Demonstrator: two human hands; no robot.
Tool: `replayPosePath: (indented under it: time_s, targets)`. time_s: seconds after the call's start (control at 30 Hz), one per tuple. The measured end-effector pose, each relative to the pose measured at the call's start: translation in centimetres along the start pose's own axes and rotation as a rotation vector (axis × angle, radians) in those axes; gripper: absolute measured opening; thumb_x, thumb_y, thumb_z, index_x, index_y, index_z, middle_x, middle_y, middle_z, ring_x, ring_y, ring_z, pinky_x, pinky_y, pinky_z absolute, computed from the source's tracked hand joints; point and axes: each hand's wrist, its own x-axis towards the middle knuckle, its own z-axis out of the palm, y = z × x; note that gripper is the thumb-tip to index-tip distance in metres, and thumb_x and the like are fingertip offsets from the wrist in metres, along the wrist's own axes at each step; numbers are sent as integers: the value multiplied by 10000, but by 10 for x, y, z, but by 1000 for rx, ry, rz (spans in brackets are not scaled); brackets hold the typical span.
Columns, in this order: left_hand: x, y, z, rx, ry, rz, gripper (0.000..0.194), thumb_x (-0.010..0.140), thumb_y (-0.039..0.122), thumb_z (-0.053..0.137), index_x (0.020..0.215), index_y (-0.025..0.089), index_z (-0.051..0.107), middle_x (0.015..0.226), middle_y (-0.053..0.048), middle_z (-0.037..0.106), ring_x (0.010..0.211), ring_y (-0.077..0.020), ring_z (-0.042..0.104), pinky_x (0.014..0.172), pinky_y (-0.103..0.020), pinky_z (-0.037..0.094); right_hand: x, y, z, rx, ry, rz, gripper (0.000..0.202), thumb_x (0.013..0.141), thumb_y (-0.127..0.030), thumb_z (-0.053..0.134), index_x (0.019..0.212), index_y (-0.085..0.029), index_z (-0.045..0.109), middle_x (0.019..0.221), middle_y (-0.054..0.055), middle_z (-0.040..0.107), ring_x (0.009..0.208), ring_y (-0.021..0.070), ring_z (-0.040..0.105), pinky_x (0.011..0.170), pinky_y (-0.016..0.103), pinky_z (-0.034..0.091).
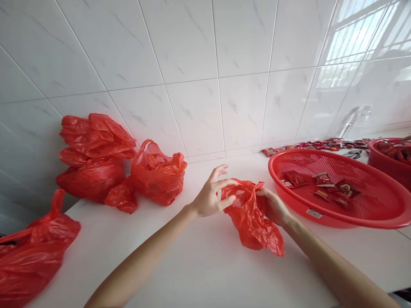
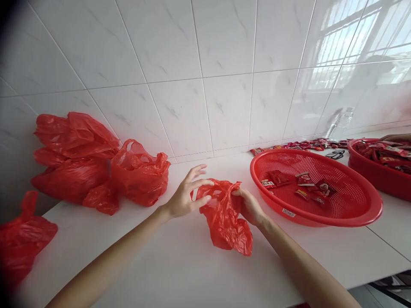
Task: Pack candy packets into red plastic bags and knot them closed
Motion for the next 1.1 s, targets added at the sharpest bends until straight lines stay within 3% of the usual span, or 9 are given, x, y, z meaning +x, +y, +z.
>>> replayPosePath:
  time_s: [0.13,0.27,0.43,0.5,0.6,0.7,0.87,0.97,1.1]
  targets:
    - [5,0,8,-181,-165,-104,175,841,270,726,1012,241,752,1322,-99,604,1151,-237,652,979,-374,558,-2,4,-4,-207,48,-127,249,762,-331,573,949,-225,697,965,62,761,904,270,692,859,415,528]
    - [6,2,10,-173,-47,-199,147,867,184,647,948,225,763,1069,-62,677,933,-171,687,847,-299,584,-13,-4,-4,-627,153,-637,357,884,-312,566,1235,-263,605,1367,72,633,1258,270,575,1062,452,442]
    - [10,4,4,-108,-54,-206,161,851,128,605,855,207,745,1036,-48,678,833,-148,671,725,-260,561,-30,-11,18,-1273,-227,-913,339,1034,-272,413,1332,-218,565,1315,112,673,1331,249,523,1135,462,341]
    - [10,2,1,-34,-55,-200,205,841,83,568,814,202,733,1029,-37,673,745,-122,647,679,-250,540,-30,-5,24,-1490,-292,-903,313,1054,-251,360,1202,-183,627,1059,95,752,1064,229,650,1092,468,336]
    - [10,-4,-8,180,-59,-217,304,851,34,478,814,196,733,1086,-38,658,650,-96,605,631,-257,502,-25,5,24,-1769,-229,-745,415,1052,-188,301,825,-183,648,678,24,680,647,168,583,885,406,366]
    - [7,-11,-20,478,-117,-303,361,869,25,426,848,190,746,1193,-59,634,646,-116,605,591,-284,450,-22,8,20,-1934,-18,-517,467,1037,-161,301,666,-178,585,576,27,624,600,169,555,751,366,301]
    - [-3,-10,-33,730,-244,-490,410,872,9,365,986,175,722,1306,-105,573,592,-128,590,527,-303,378,-23,4,21,-1940,410,-284,304,1016,-223,387,1161,-128,636,773,100,732,719,230,664,682,334,307]
    - [-11,-1,-37,708,-300,-550,460,840,50,470,1234,227,626,1326,-117,533,609,-136,606,531,-284,403,-21,4,20,-1950,445,-313,445,973,-234,478,1402,-113,479,802,98,745,694,241,676,737,349,381]
    - [-18,11,-44,595,-443,-590,730,728,66,603,1395,340,489,1293,-101,517,680,-178,659,535,-273,471,-17,8,15,-1929,413,-377,612,872,-201,609,1443,-108,412,846,109,752,737,269,682,750,365,432]
